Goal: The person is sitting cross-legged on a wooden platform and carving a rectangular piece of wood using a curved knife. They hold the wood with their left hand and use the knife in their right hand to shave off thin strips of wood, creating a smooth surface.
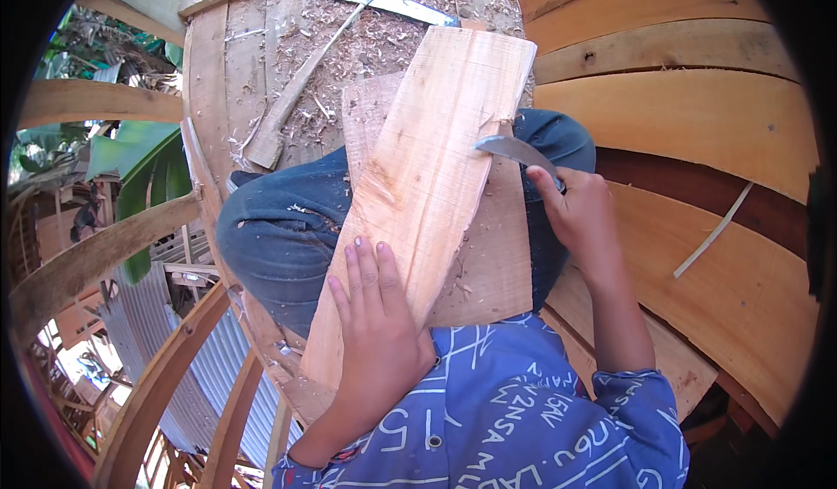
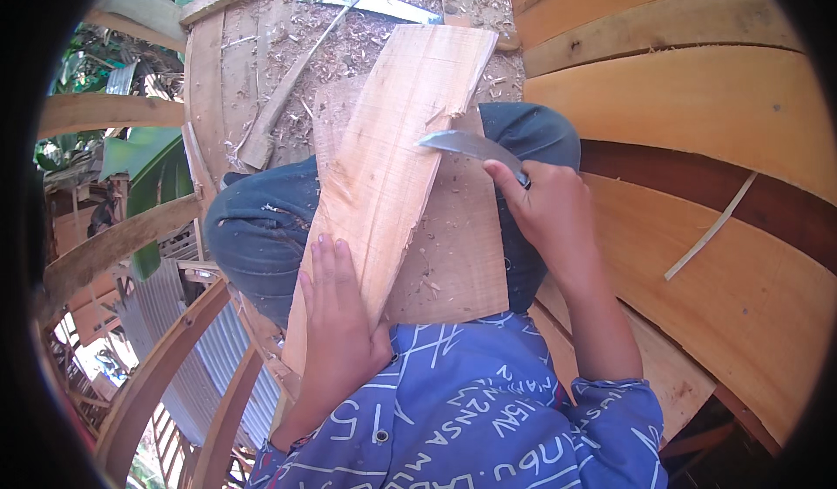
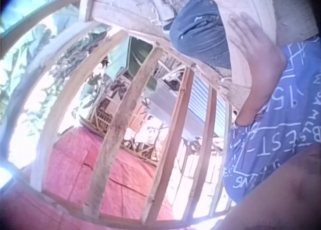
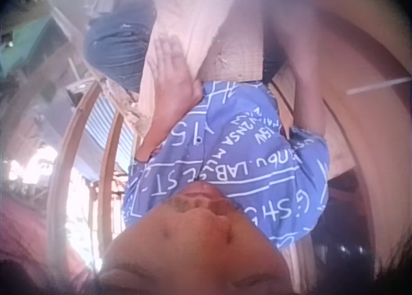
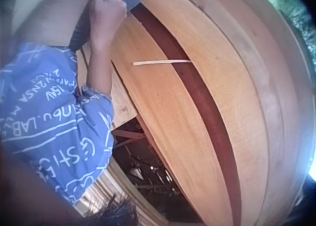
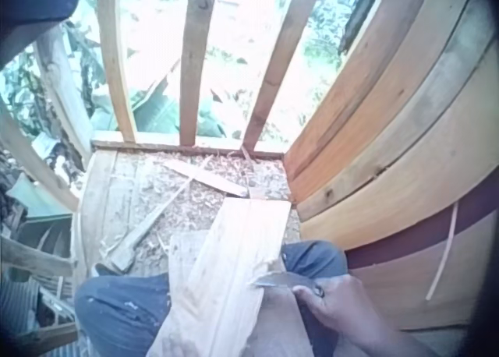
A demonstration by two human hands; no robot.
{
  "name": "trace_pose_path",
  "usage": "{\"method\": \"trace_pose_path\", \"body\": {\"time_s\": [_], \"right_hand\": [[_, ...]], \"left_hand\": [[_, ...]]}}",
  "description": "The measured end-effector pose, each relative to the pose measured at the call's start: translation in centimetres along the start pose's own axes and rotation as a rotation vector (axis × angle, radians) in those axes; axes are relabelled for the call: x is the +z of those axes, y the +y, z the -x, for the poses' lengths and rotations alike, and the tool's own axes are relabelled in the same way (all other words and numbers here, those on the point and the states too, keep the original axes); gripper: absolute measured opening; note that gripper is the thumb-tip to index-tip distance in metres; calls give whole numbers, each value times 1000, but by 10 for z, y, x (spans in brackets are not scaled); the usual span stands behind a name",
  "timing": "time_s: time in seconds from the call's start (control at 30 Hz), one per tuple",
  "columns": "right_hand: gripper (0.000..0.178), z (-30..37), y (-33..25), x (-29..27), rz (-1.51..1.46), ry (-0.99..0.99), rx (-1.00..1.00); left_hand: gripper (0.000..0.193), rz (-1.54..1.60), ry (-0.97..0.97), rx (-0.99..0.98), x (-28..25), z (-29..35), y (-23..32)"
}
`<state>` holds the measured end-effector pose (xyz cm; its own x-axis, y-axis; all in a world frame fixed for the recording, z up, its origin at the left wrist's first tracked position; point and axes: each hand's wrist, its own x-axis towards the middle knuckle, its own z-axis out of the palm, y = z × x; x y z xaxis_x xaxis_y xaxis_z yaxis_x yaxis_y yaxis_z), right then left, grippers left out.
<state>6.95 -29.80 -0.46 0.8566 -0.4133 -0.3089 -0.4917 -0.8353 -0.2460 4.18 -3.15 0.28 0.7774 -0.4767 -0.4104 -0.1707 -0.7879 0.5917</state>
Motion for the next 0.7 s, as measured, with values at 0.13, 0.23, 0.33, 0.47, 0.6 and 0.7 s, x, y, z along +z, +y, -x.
{"method": "trace_pose_path", "body": {"time_s": [0.13,0.23,0.33,0.47,0.6,0.7], "right_hand": [[63,38,-6,9,-10,-32,-204],[63,39,-10,8,45,-25,-278],[63,31,-5,11,29,8,-339],[63,35,-9,11,69,-25,-414],[64,32,-16,10,133,-20,-406],[66,24,-13,12,184,31,-401]], "left_hand": [[90,33,-13,20,-6,-2,0],[89,34,-2,17,-5,-1,0],[89,50,-14,23,-8,-2,-1],[90,65,-30,26,-7,-3,-3],[89,35,-42,22,-7,-6,-1],[90,48,-34,20,-7,-5,-2]]}}
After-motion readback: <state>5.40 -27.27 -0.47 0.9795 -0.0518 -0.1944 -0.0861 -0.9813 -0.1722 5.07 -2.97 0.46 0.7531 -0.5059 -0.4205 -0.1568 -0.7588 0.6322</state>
